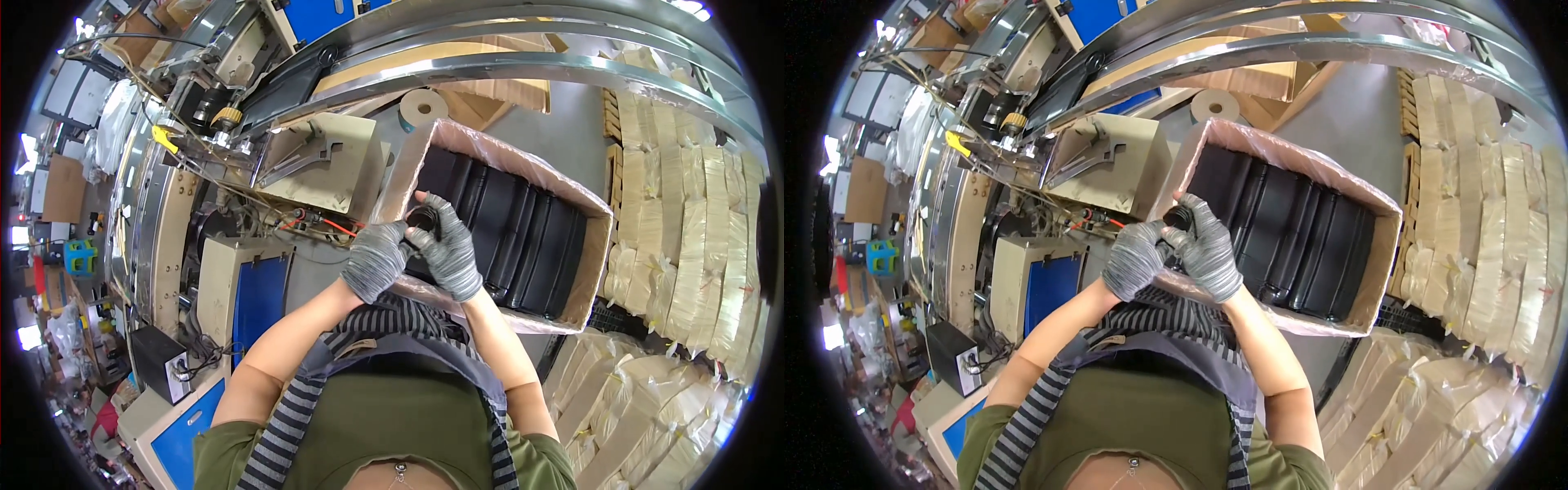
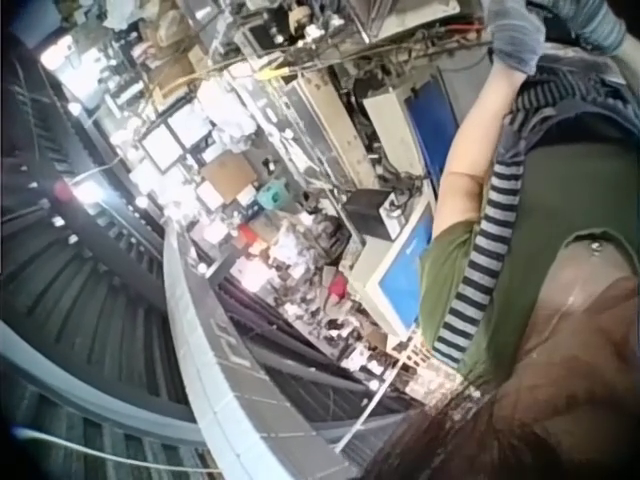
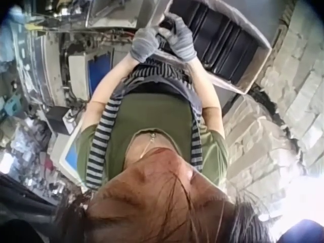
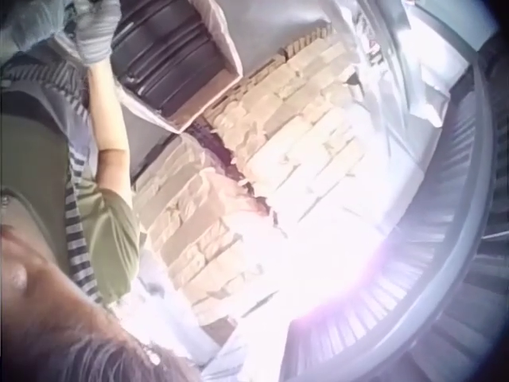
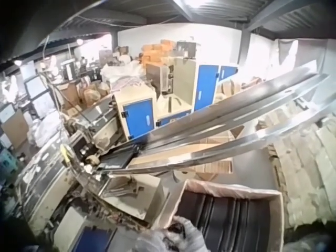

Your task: Organizing and placing black plastic trim pieces into a cardboard shipping box on a production line.

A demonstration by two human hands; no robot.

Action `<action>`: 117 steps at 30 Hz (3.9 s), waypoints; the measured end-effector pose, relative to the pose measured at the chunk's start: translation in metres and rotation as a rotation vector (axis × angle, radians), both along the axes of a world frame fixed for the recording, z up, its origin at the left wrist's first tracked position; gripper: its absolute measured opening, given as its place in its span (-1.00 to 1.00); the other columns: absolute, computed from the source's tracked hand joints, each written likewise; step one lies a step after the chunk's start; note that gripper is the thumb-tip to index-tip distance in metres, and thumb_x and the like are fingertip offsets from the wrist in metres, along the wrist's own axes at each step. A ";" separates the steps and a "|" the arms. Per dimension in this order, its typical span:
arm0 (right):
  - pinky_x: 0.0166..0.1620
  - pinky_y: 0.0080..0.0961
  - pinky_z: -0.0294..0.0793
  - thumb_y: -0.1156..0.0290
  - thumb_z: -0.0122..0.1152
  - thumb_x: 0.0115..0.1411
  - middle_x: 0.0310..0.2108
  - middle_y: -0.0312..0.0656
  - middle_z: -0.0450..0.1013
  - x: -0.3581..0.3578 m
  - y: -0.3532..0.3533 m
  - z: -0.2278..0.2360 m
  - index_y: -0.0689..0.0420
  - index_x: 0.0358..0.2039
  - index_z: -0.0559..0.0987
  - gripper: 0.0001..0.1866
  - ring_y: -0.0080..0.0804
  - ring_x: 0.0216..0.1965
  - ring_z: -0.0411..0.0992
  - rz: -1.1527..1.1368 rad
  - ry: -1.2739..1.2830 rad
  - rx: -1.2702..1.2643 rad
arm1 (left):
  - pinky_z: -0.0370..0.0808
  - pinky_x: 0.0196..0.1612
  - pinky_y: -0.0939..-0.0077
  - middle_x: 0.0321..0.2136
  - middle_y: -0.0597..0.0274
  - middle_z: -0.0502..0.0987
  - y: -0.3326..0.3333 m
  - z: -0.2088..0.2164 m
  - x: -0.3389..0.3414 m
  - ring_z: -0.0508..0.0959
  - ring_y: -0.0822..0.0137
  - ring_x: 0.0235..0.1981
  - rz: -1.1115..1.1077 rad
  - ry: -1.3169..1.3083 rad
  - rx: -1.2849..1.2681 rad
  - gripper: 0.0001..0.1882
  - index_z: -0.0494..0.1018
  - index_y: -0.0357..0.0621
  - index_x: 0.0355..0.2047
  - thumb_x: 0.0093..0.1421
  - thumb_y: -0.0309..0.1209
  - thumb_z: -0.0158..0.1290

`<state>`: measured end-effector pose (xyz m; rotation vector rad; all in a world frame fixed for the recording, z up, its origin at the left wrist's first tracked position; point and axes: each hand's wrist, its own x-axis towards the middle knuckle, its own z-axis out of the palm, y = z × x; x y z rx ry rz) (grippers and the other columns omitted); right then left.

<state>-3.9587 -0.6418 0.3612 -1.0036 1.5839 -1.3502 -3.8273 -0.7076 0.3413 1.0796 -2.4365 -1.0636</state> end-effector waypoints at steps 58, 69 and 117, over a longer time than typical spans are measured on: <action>-0.22 -0.22 0.47 0.29 0.10 0.05 -0.30 -0.04 0.43 -0.055 -0.031 -0.167 0.11 -0.31 0.45 -0.78 -0.09 -0.27 0.46 0.366 1.029 0.353 | 0.49 -0.09 0.44 -0.27 0.10 0.54 -0.010 -0.031 0.068 0.54 0.30 -0.21 0.389 0.303 0.555 -0.70 0.42 -0.31 -0.10 0.18 -0.43 0.05; -0.11 -0.24 0.44 0.24 0.12 0.02 -0.22 -0.05 0.44 -0.070 -0.028 -0.185 0.07 -0.22 0.48 -0.70 -0.10 -0.17 0.44 0.185 0.910 0.457 | 0.43 -0.17 0.25 -0.26 0.11 0.57 -0.009 -0.130 -0.094 0.55 0.14 -0.19 -0.540 -0.786 -0.417 -0.73 0.45 -0.17 -0.17 0.18 -0.38 -0.14; -0.17 -0.28 0.45 0.27 0.10 0.02 -0.28 -0.09 0.43 -0.063 -0.011 -0.196 0.12 -0.31 0.50 -0.75 -0.17 -0.23 0.43 0.258 1.009 0.192 | 0.47 -0.19 0.18 -0.33 -0.08 0.52 0.012 -0.133 -0.067 0.55 0.03 -0.29 -0.228 -0.519 -0.149 -0.77 0.43 -0.25 -0.29 0.15 -0.43 -0.19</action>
